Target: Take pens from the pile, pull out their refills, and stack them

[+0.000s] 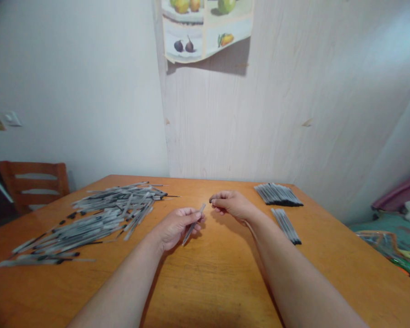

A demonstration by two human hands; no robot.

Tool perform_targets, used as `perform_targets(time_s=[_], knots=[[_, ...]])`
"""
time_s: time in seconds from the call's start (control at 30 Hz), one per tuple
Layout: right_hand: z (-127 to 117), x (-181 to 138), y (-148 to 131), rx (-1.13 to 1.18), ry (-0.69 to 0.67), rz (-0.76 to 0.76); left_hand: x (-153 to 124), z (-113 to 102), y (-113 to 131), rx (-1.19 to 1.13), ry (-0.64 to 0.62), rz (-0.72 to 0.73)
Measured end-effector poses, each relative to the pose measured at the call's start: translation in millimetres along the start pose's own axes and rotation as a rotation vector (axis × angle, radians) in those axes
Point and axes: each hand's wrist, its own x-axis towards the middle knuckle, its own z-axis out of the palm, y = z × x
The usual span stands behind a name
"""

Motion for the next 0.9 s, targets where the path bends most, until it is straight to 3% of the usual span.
perform_targets(time_s=[0.27, 0.9], knots=[[8, -5, -14, -0.113, -0.023, -0.065, 0, -1, -1, 0.035, -0.028, -0.009], [7, -7, -17, -0.215, -0.068, -0.049, -2, 0, 1, 0.044, -0.05, -0.023]])
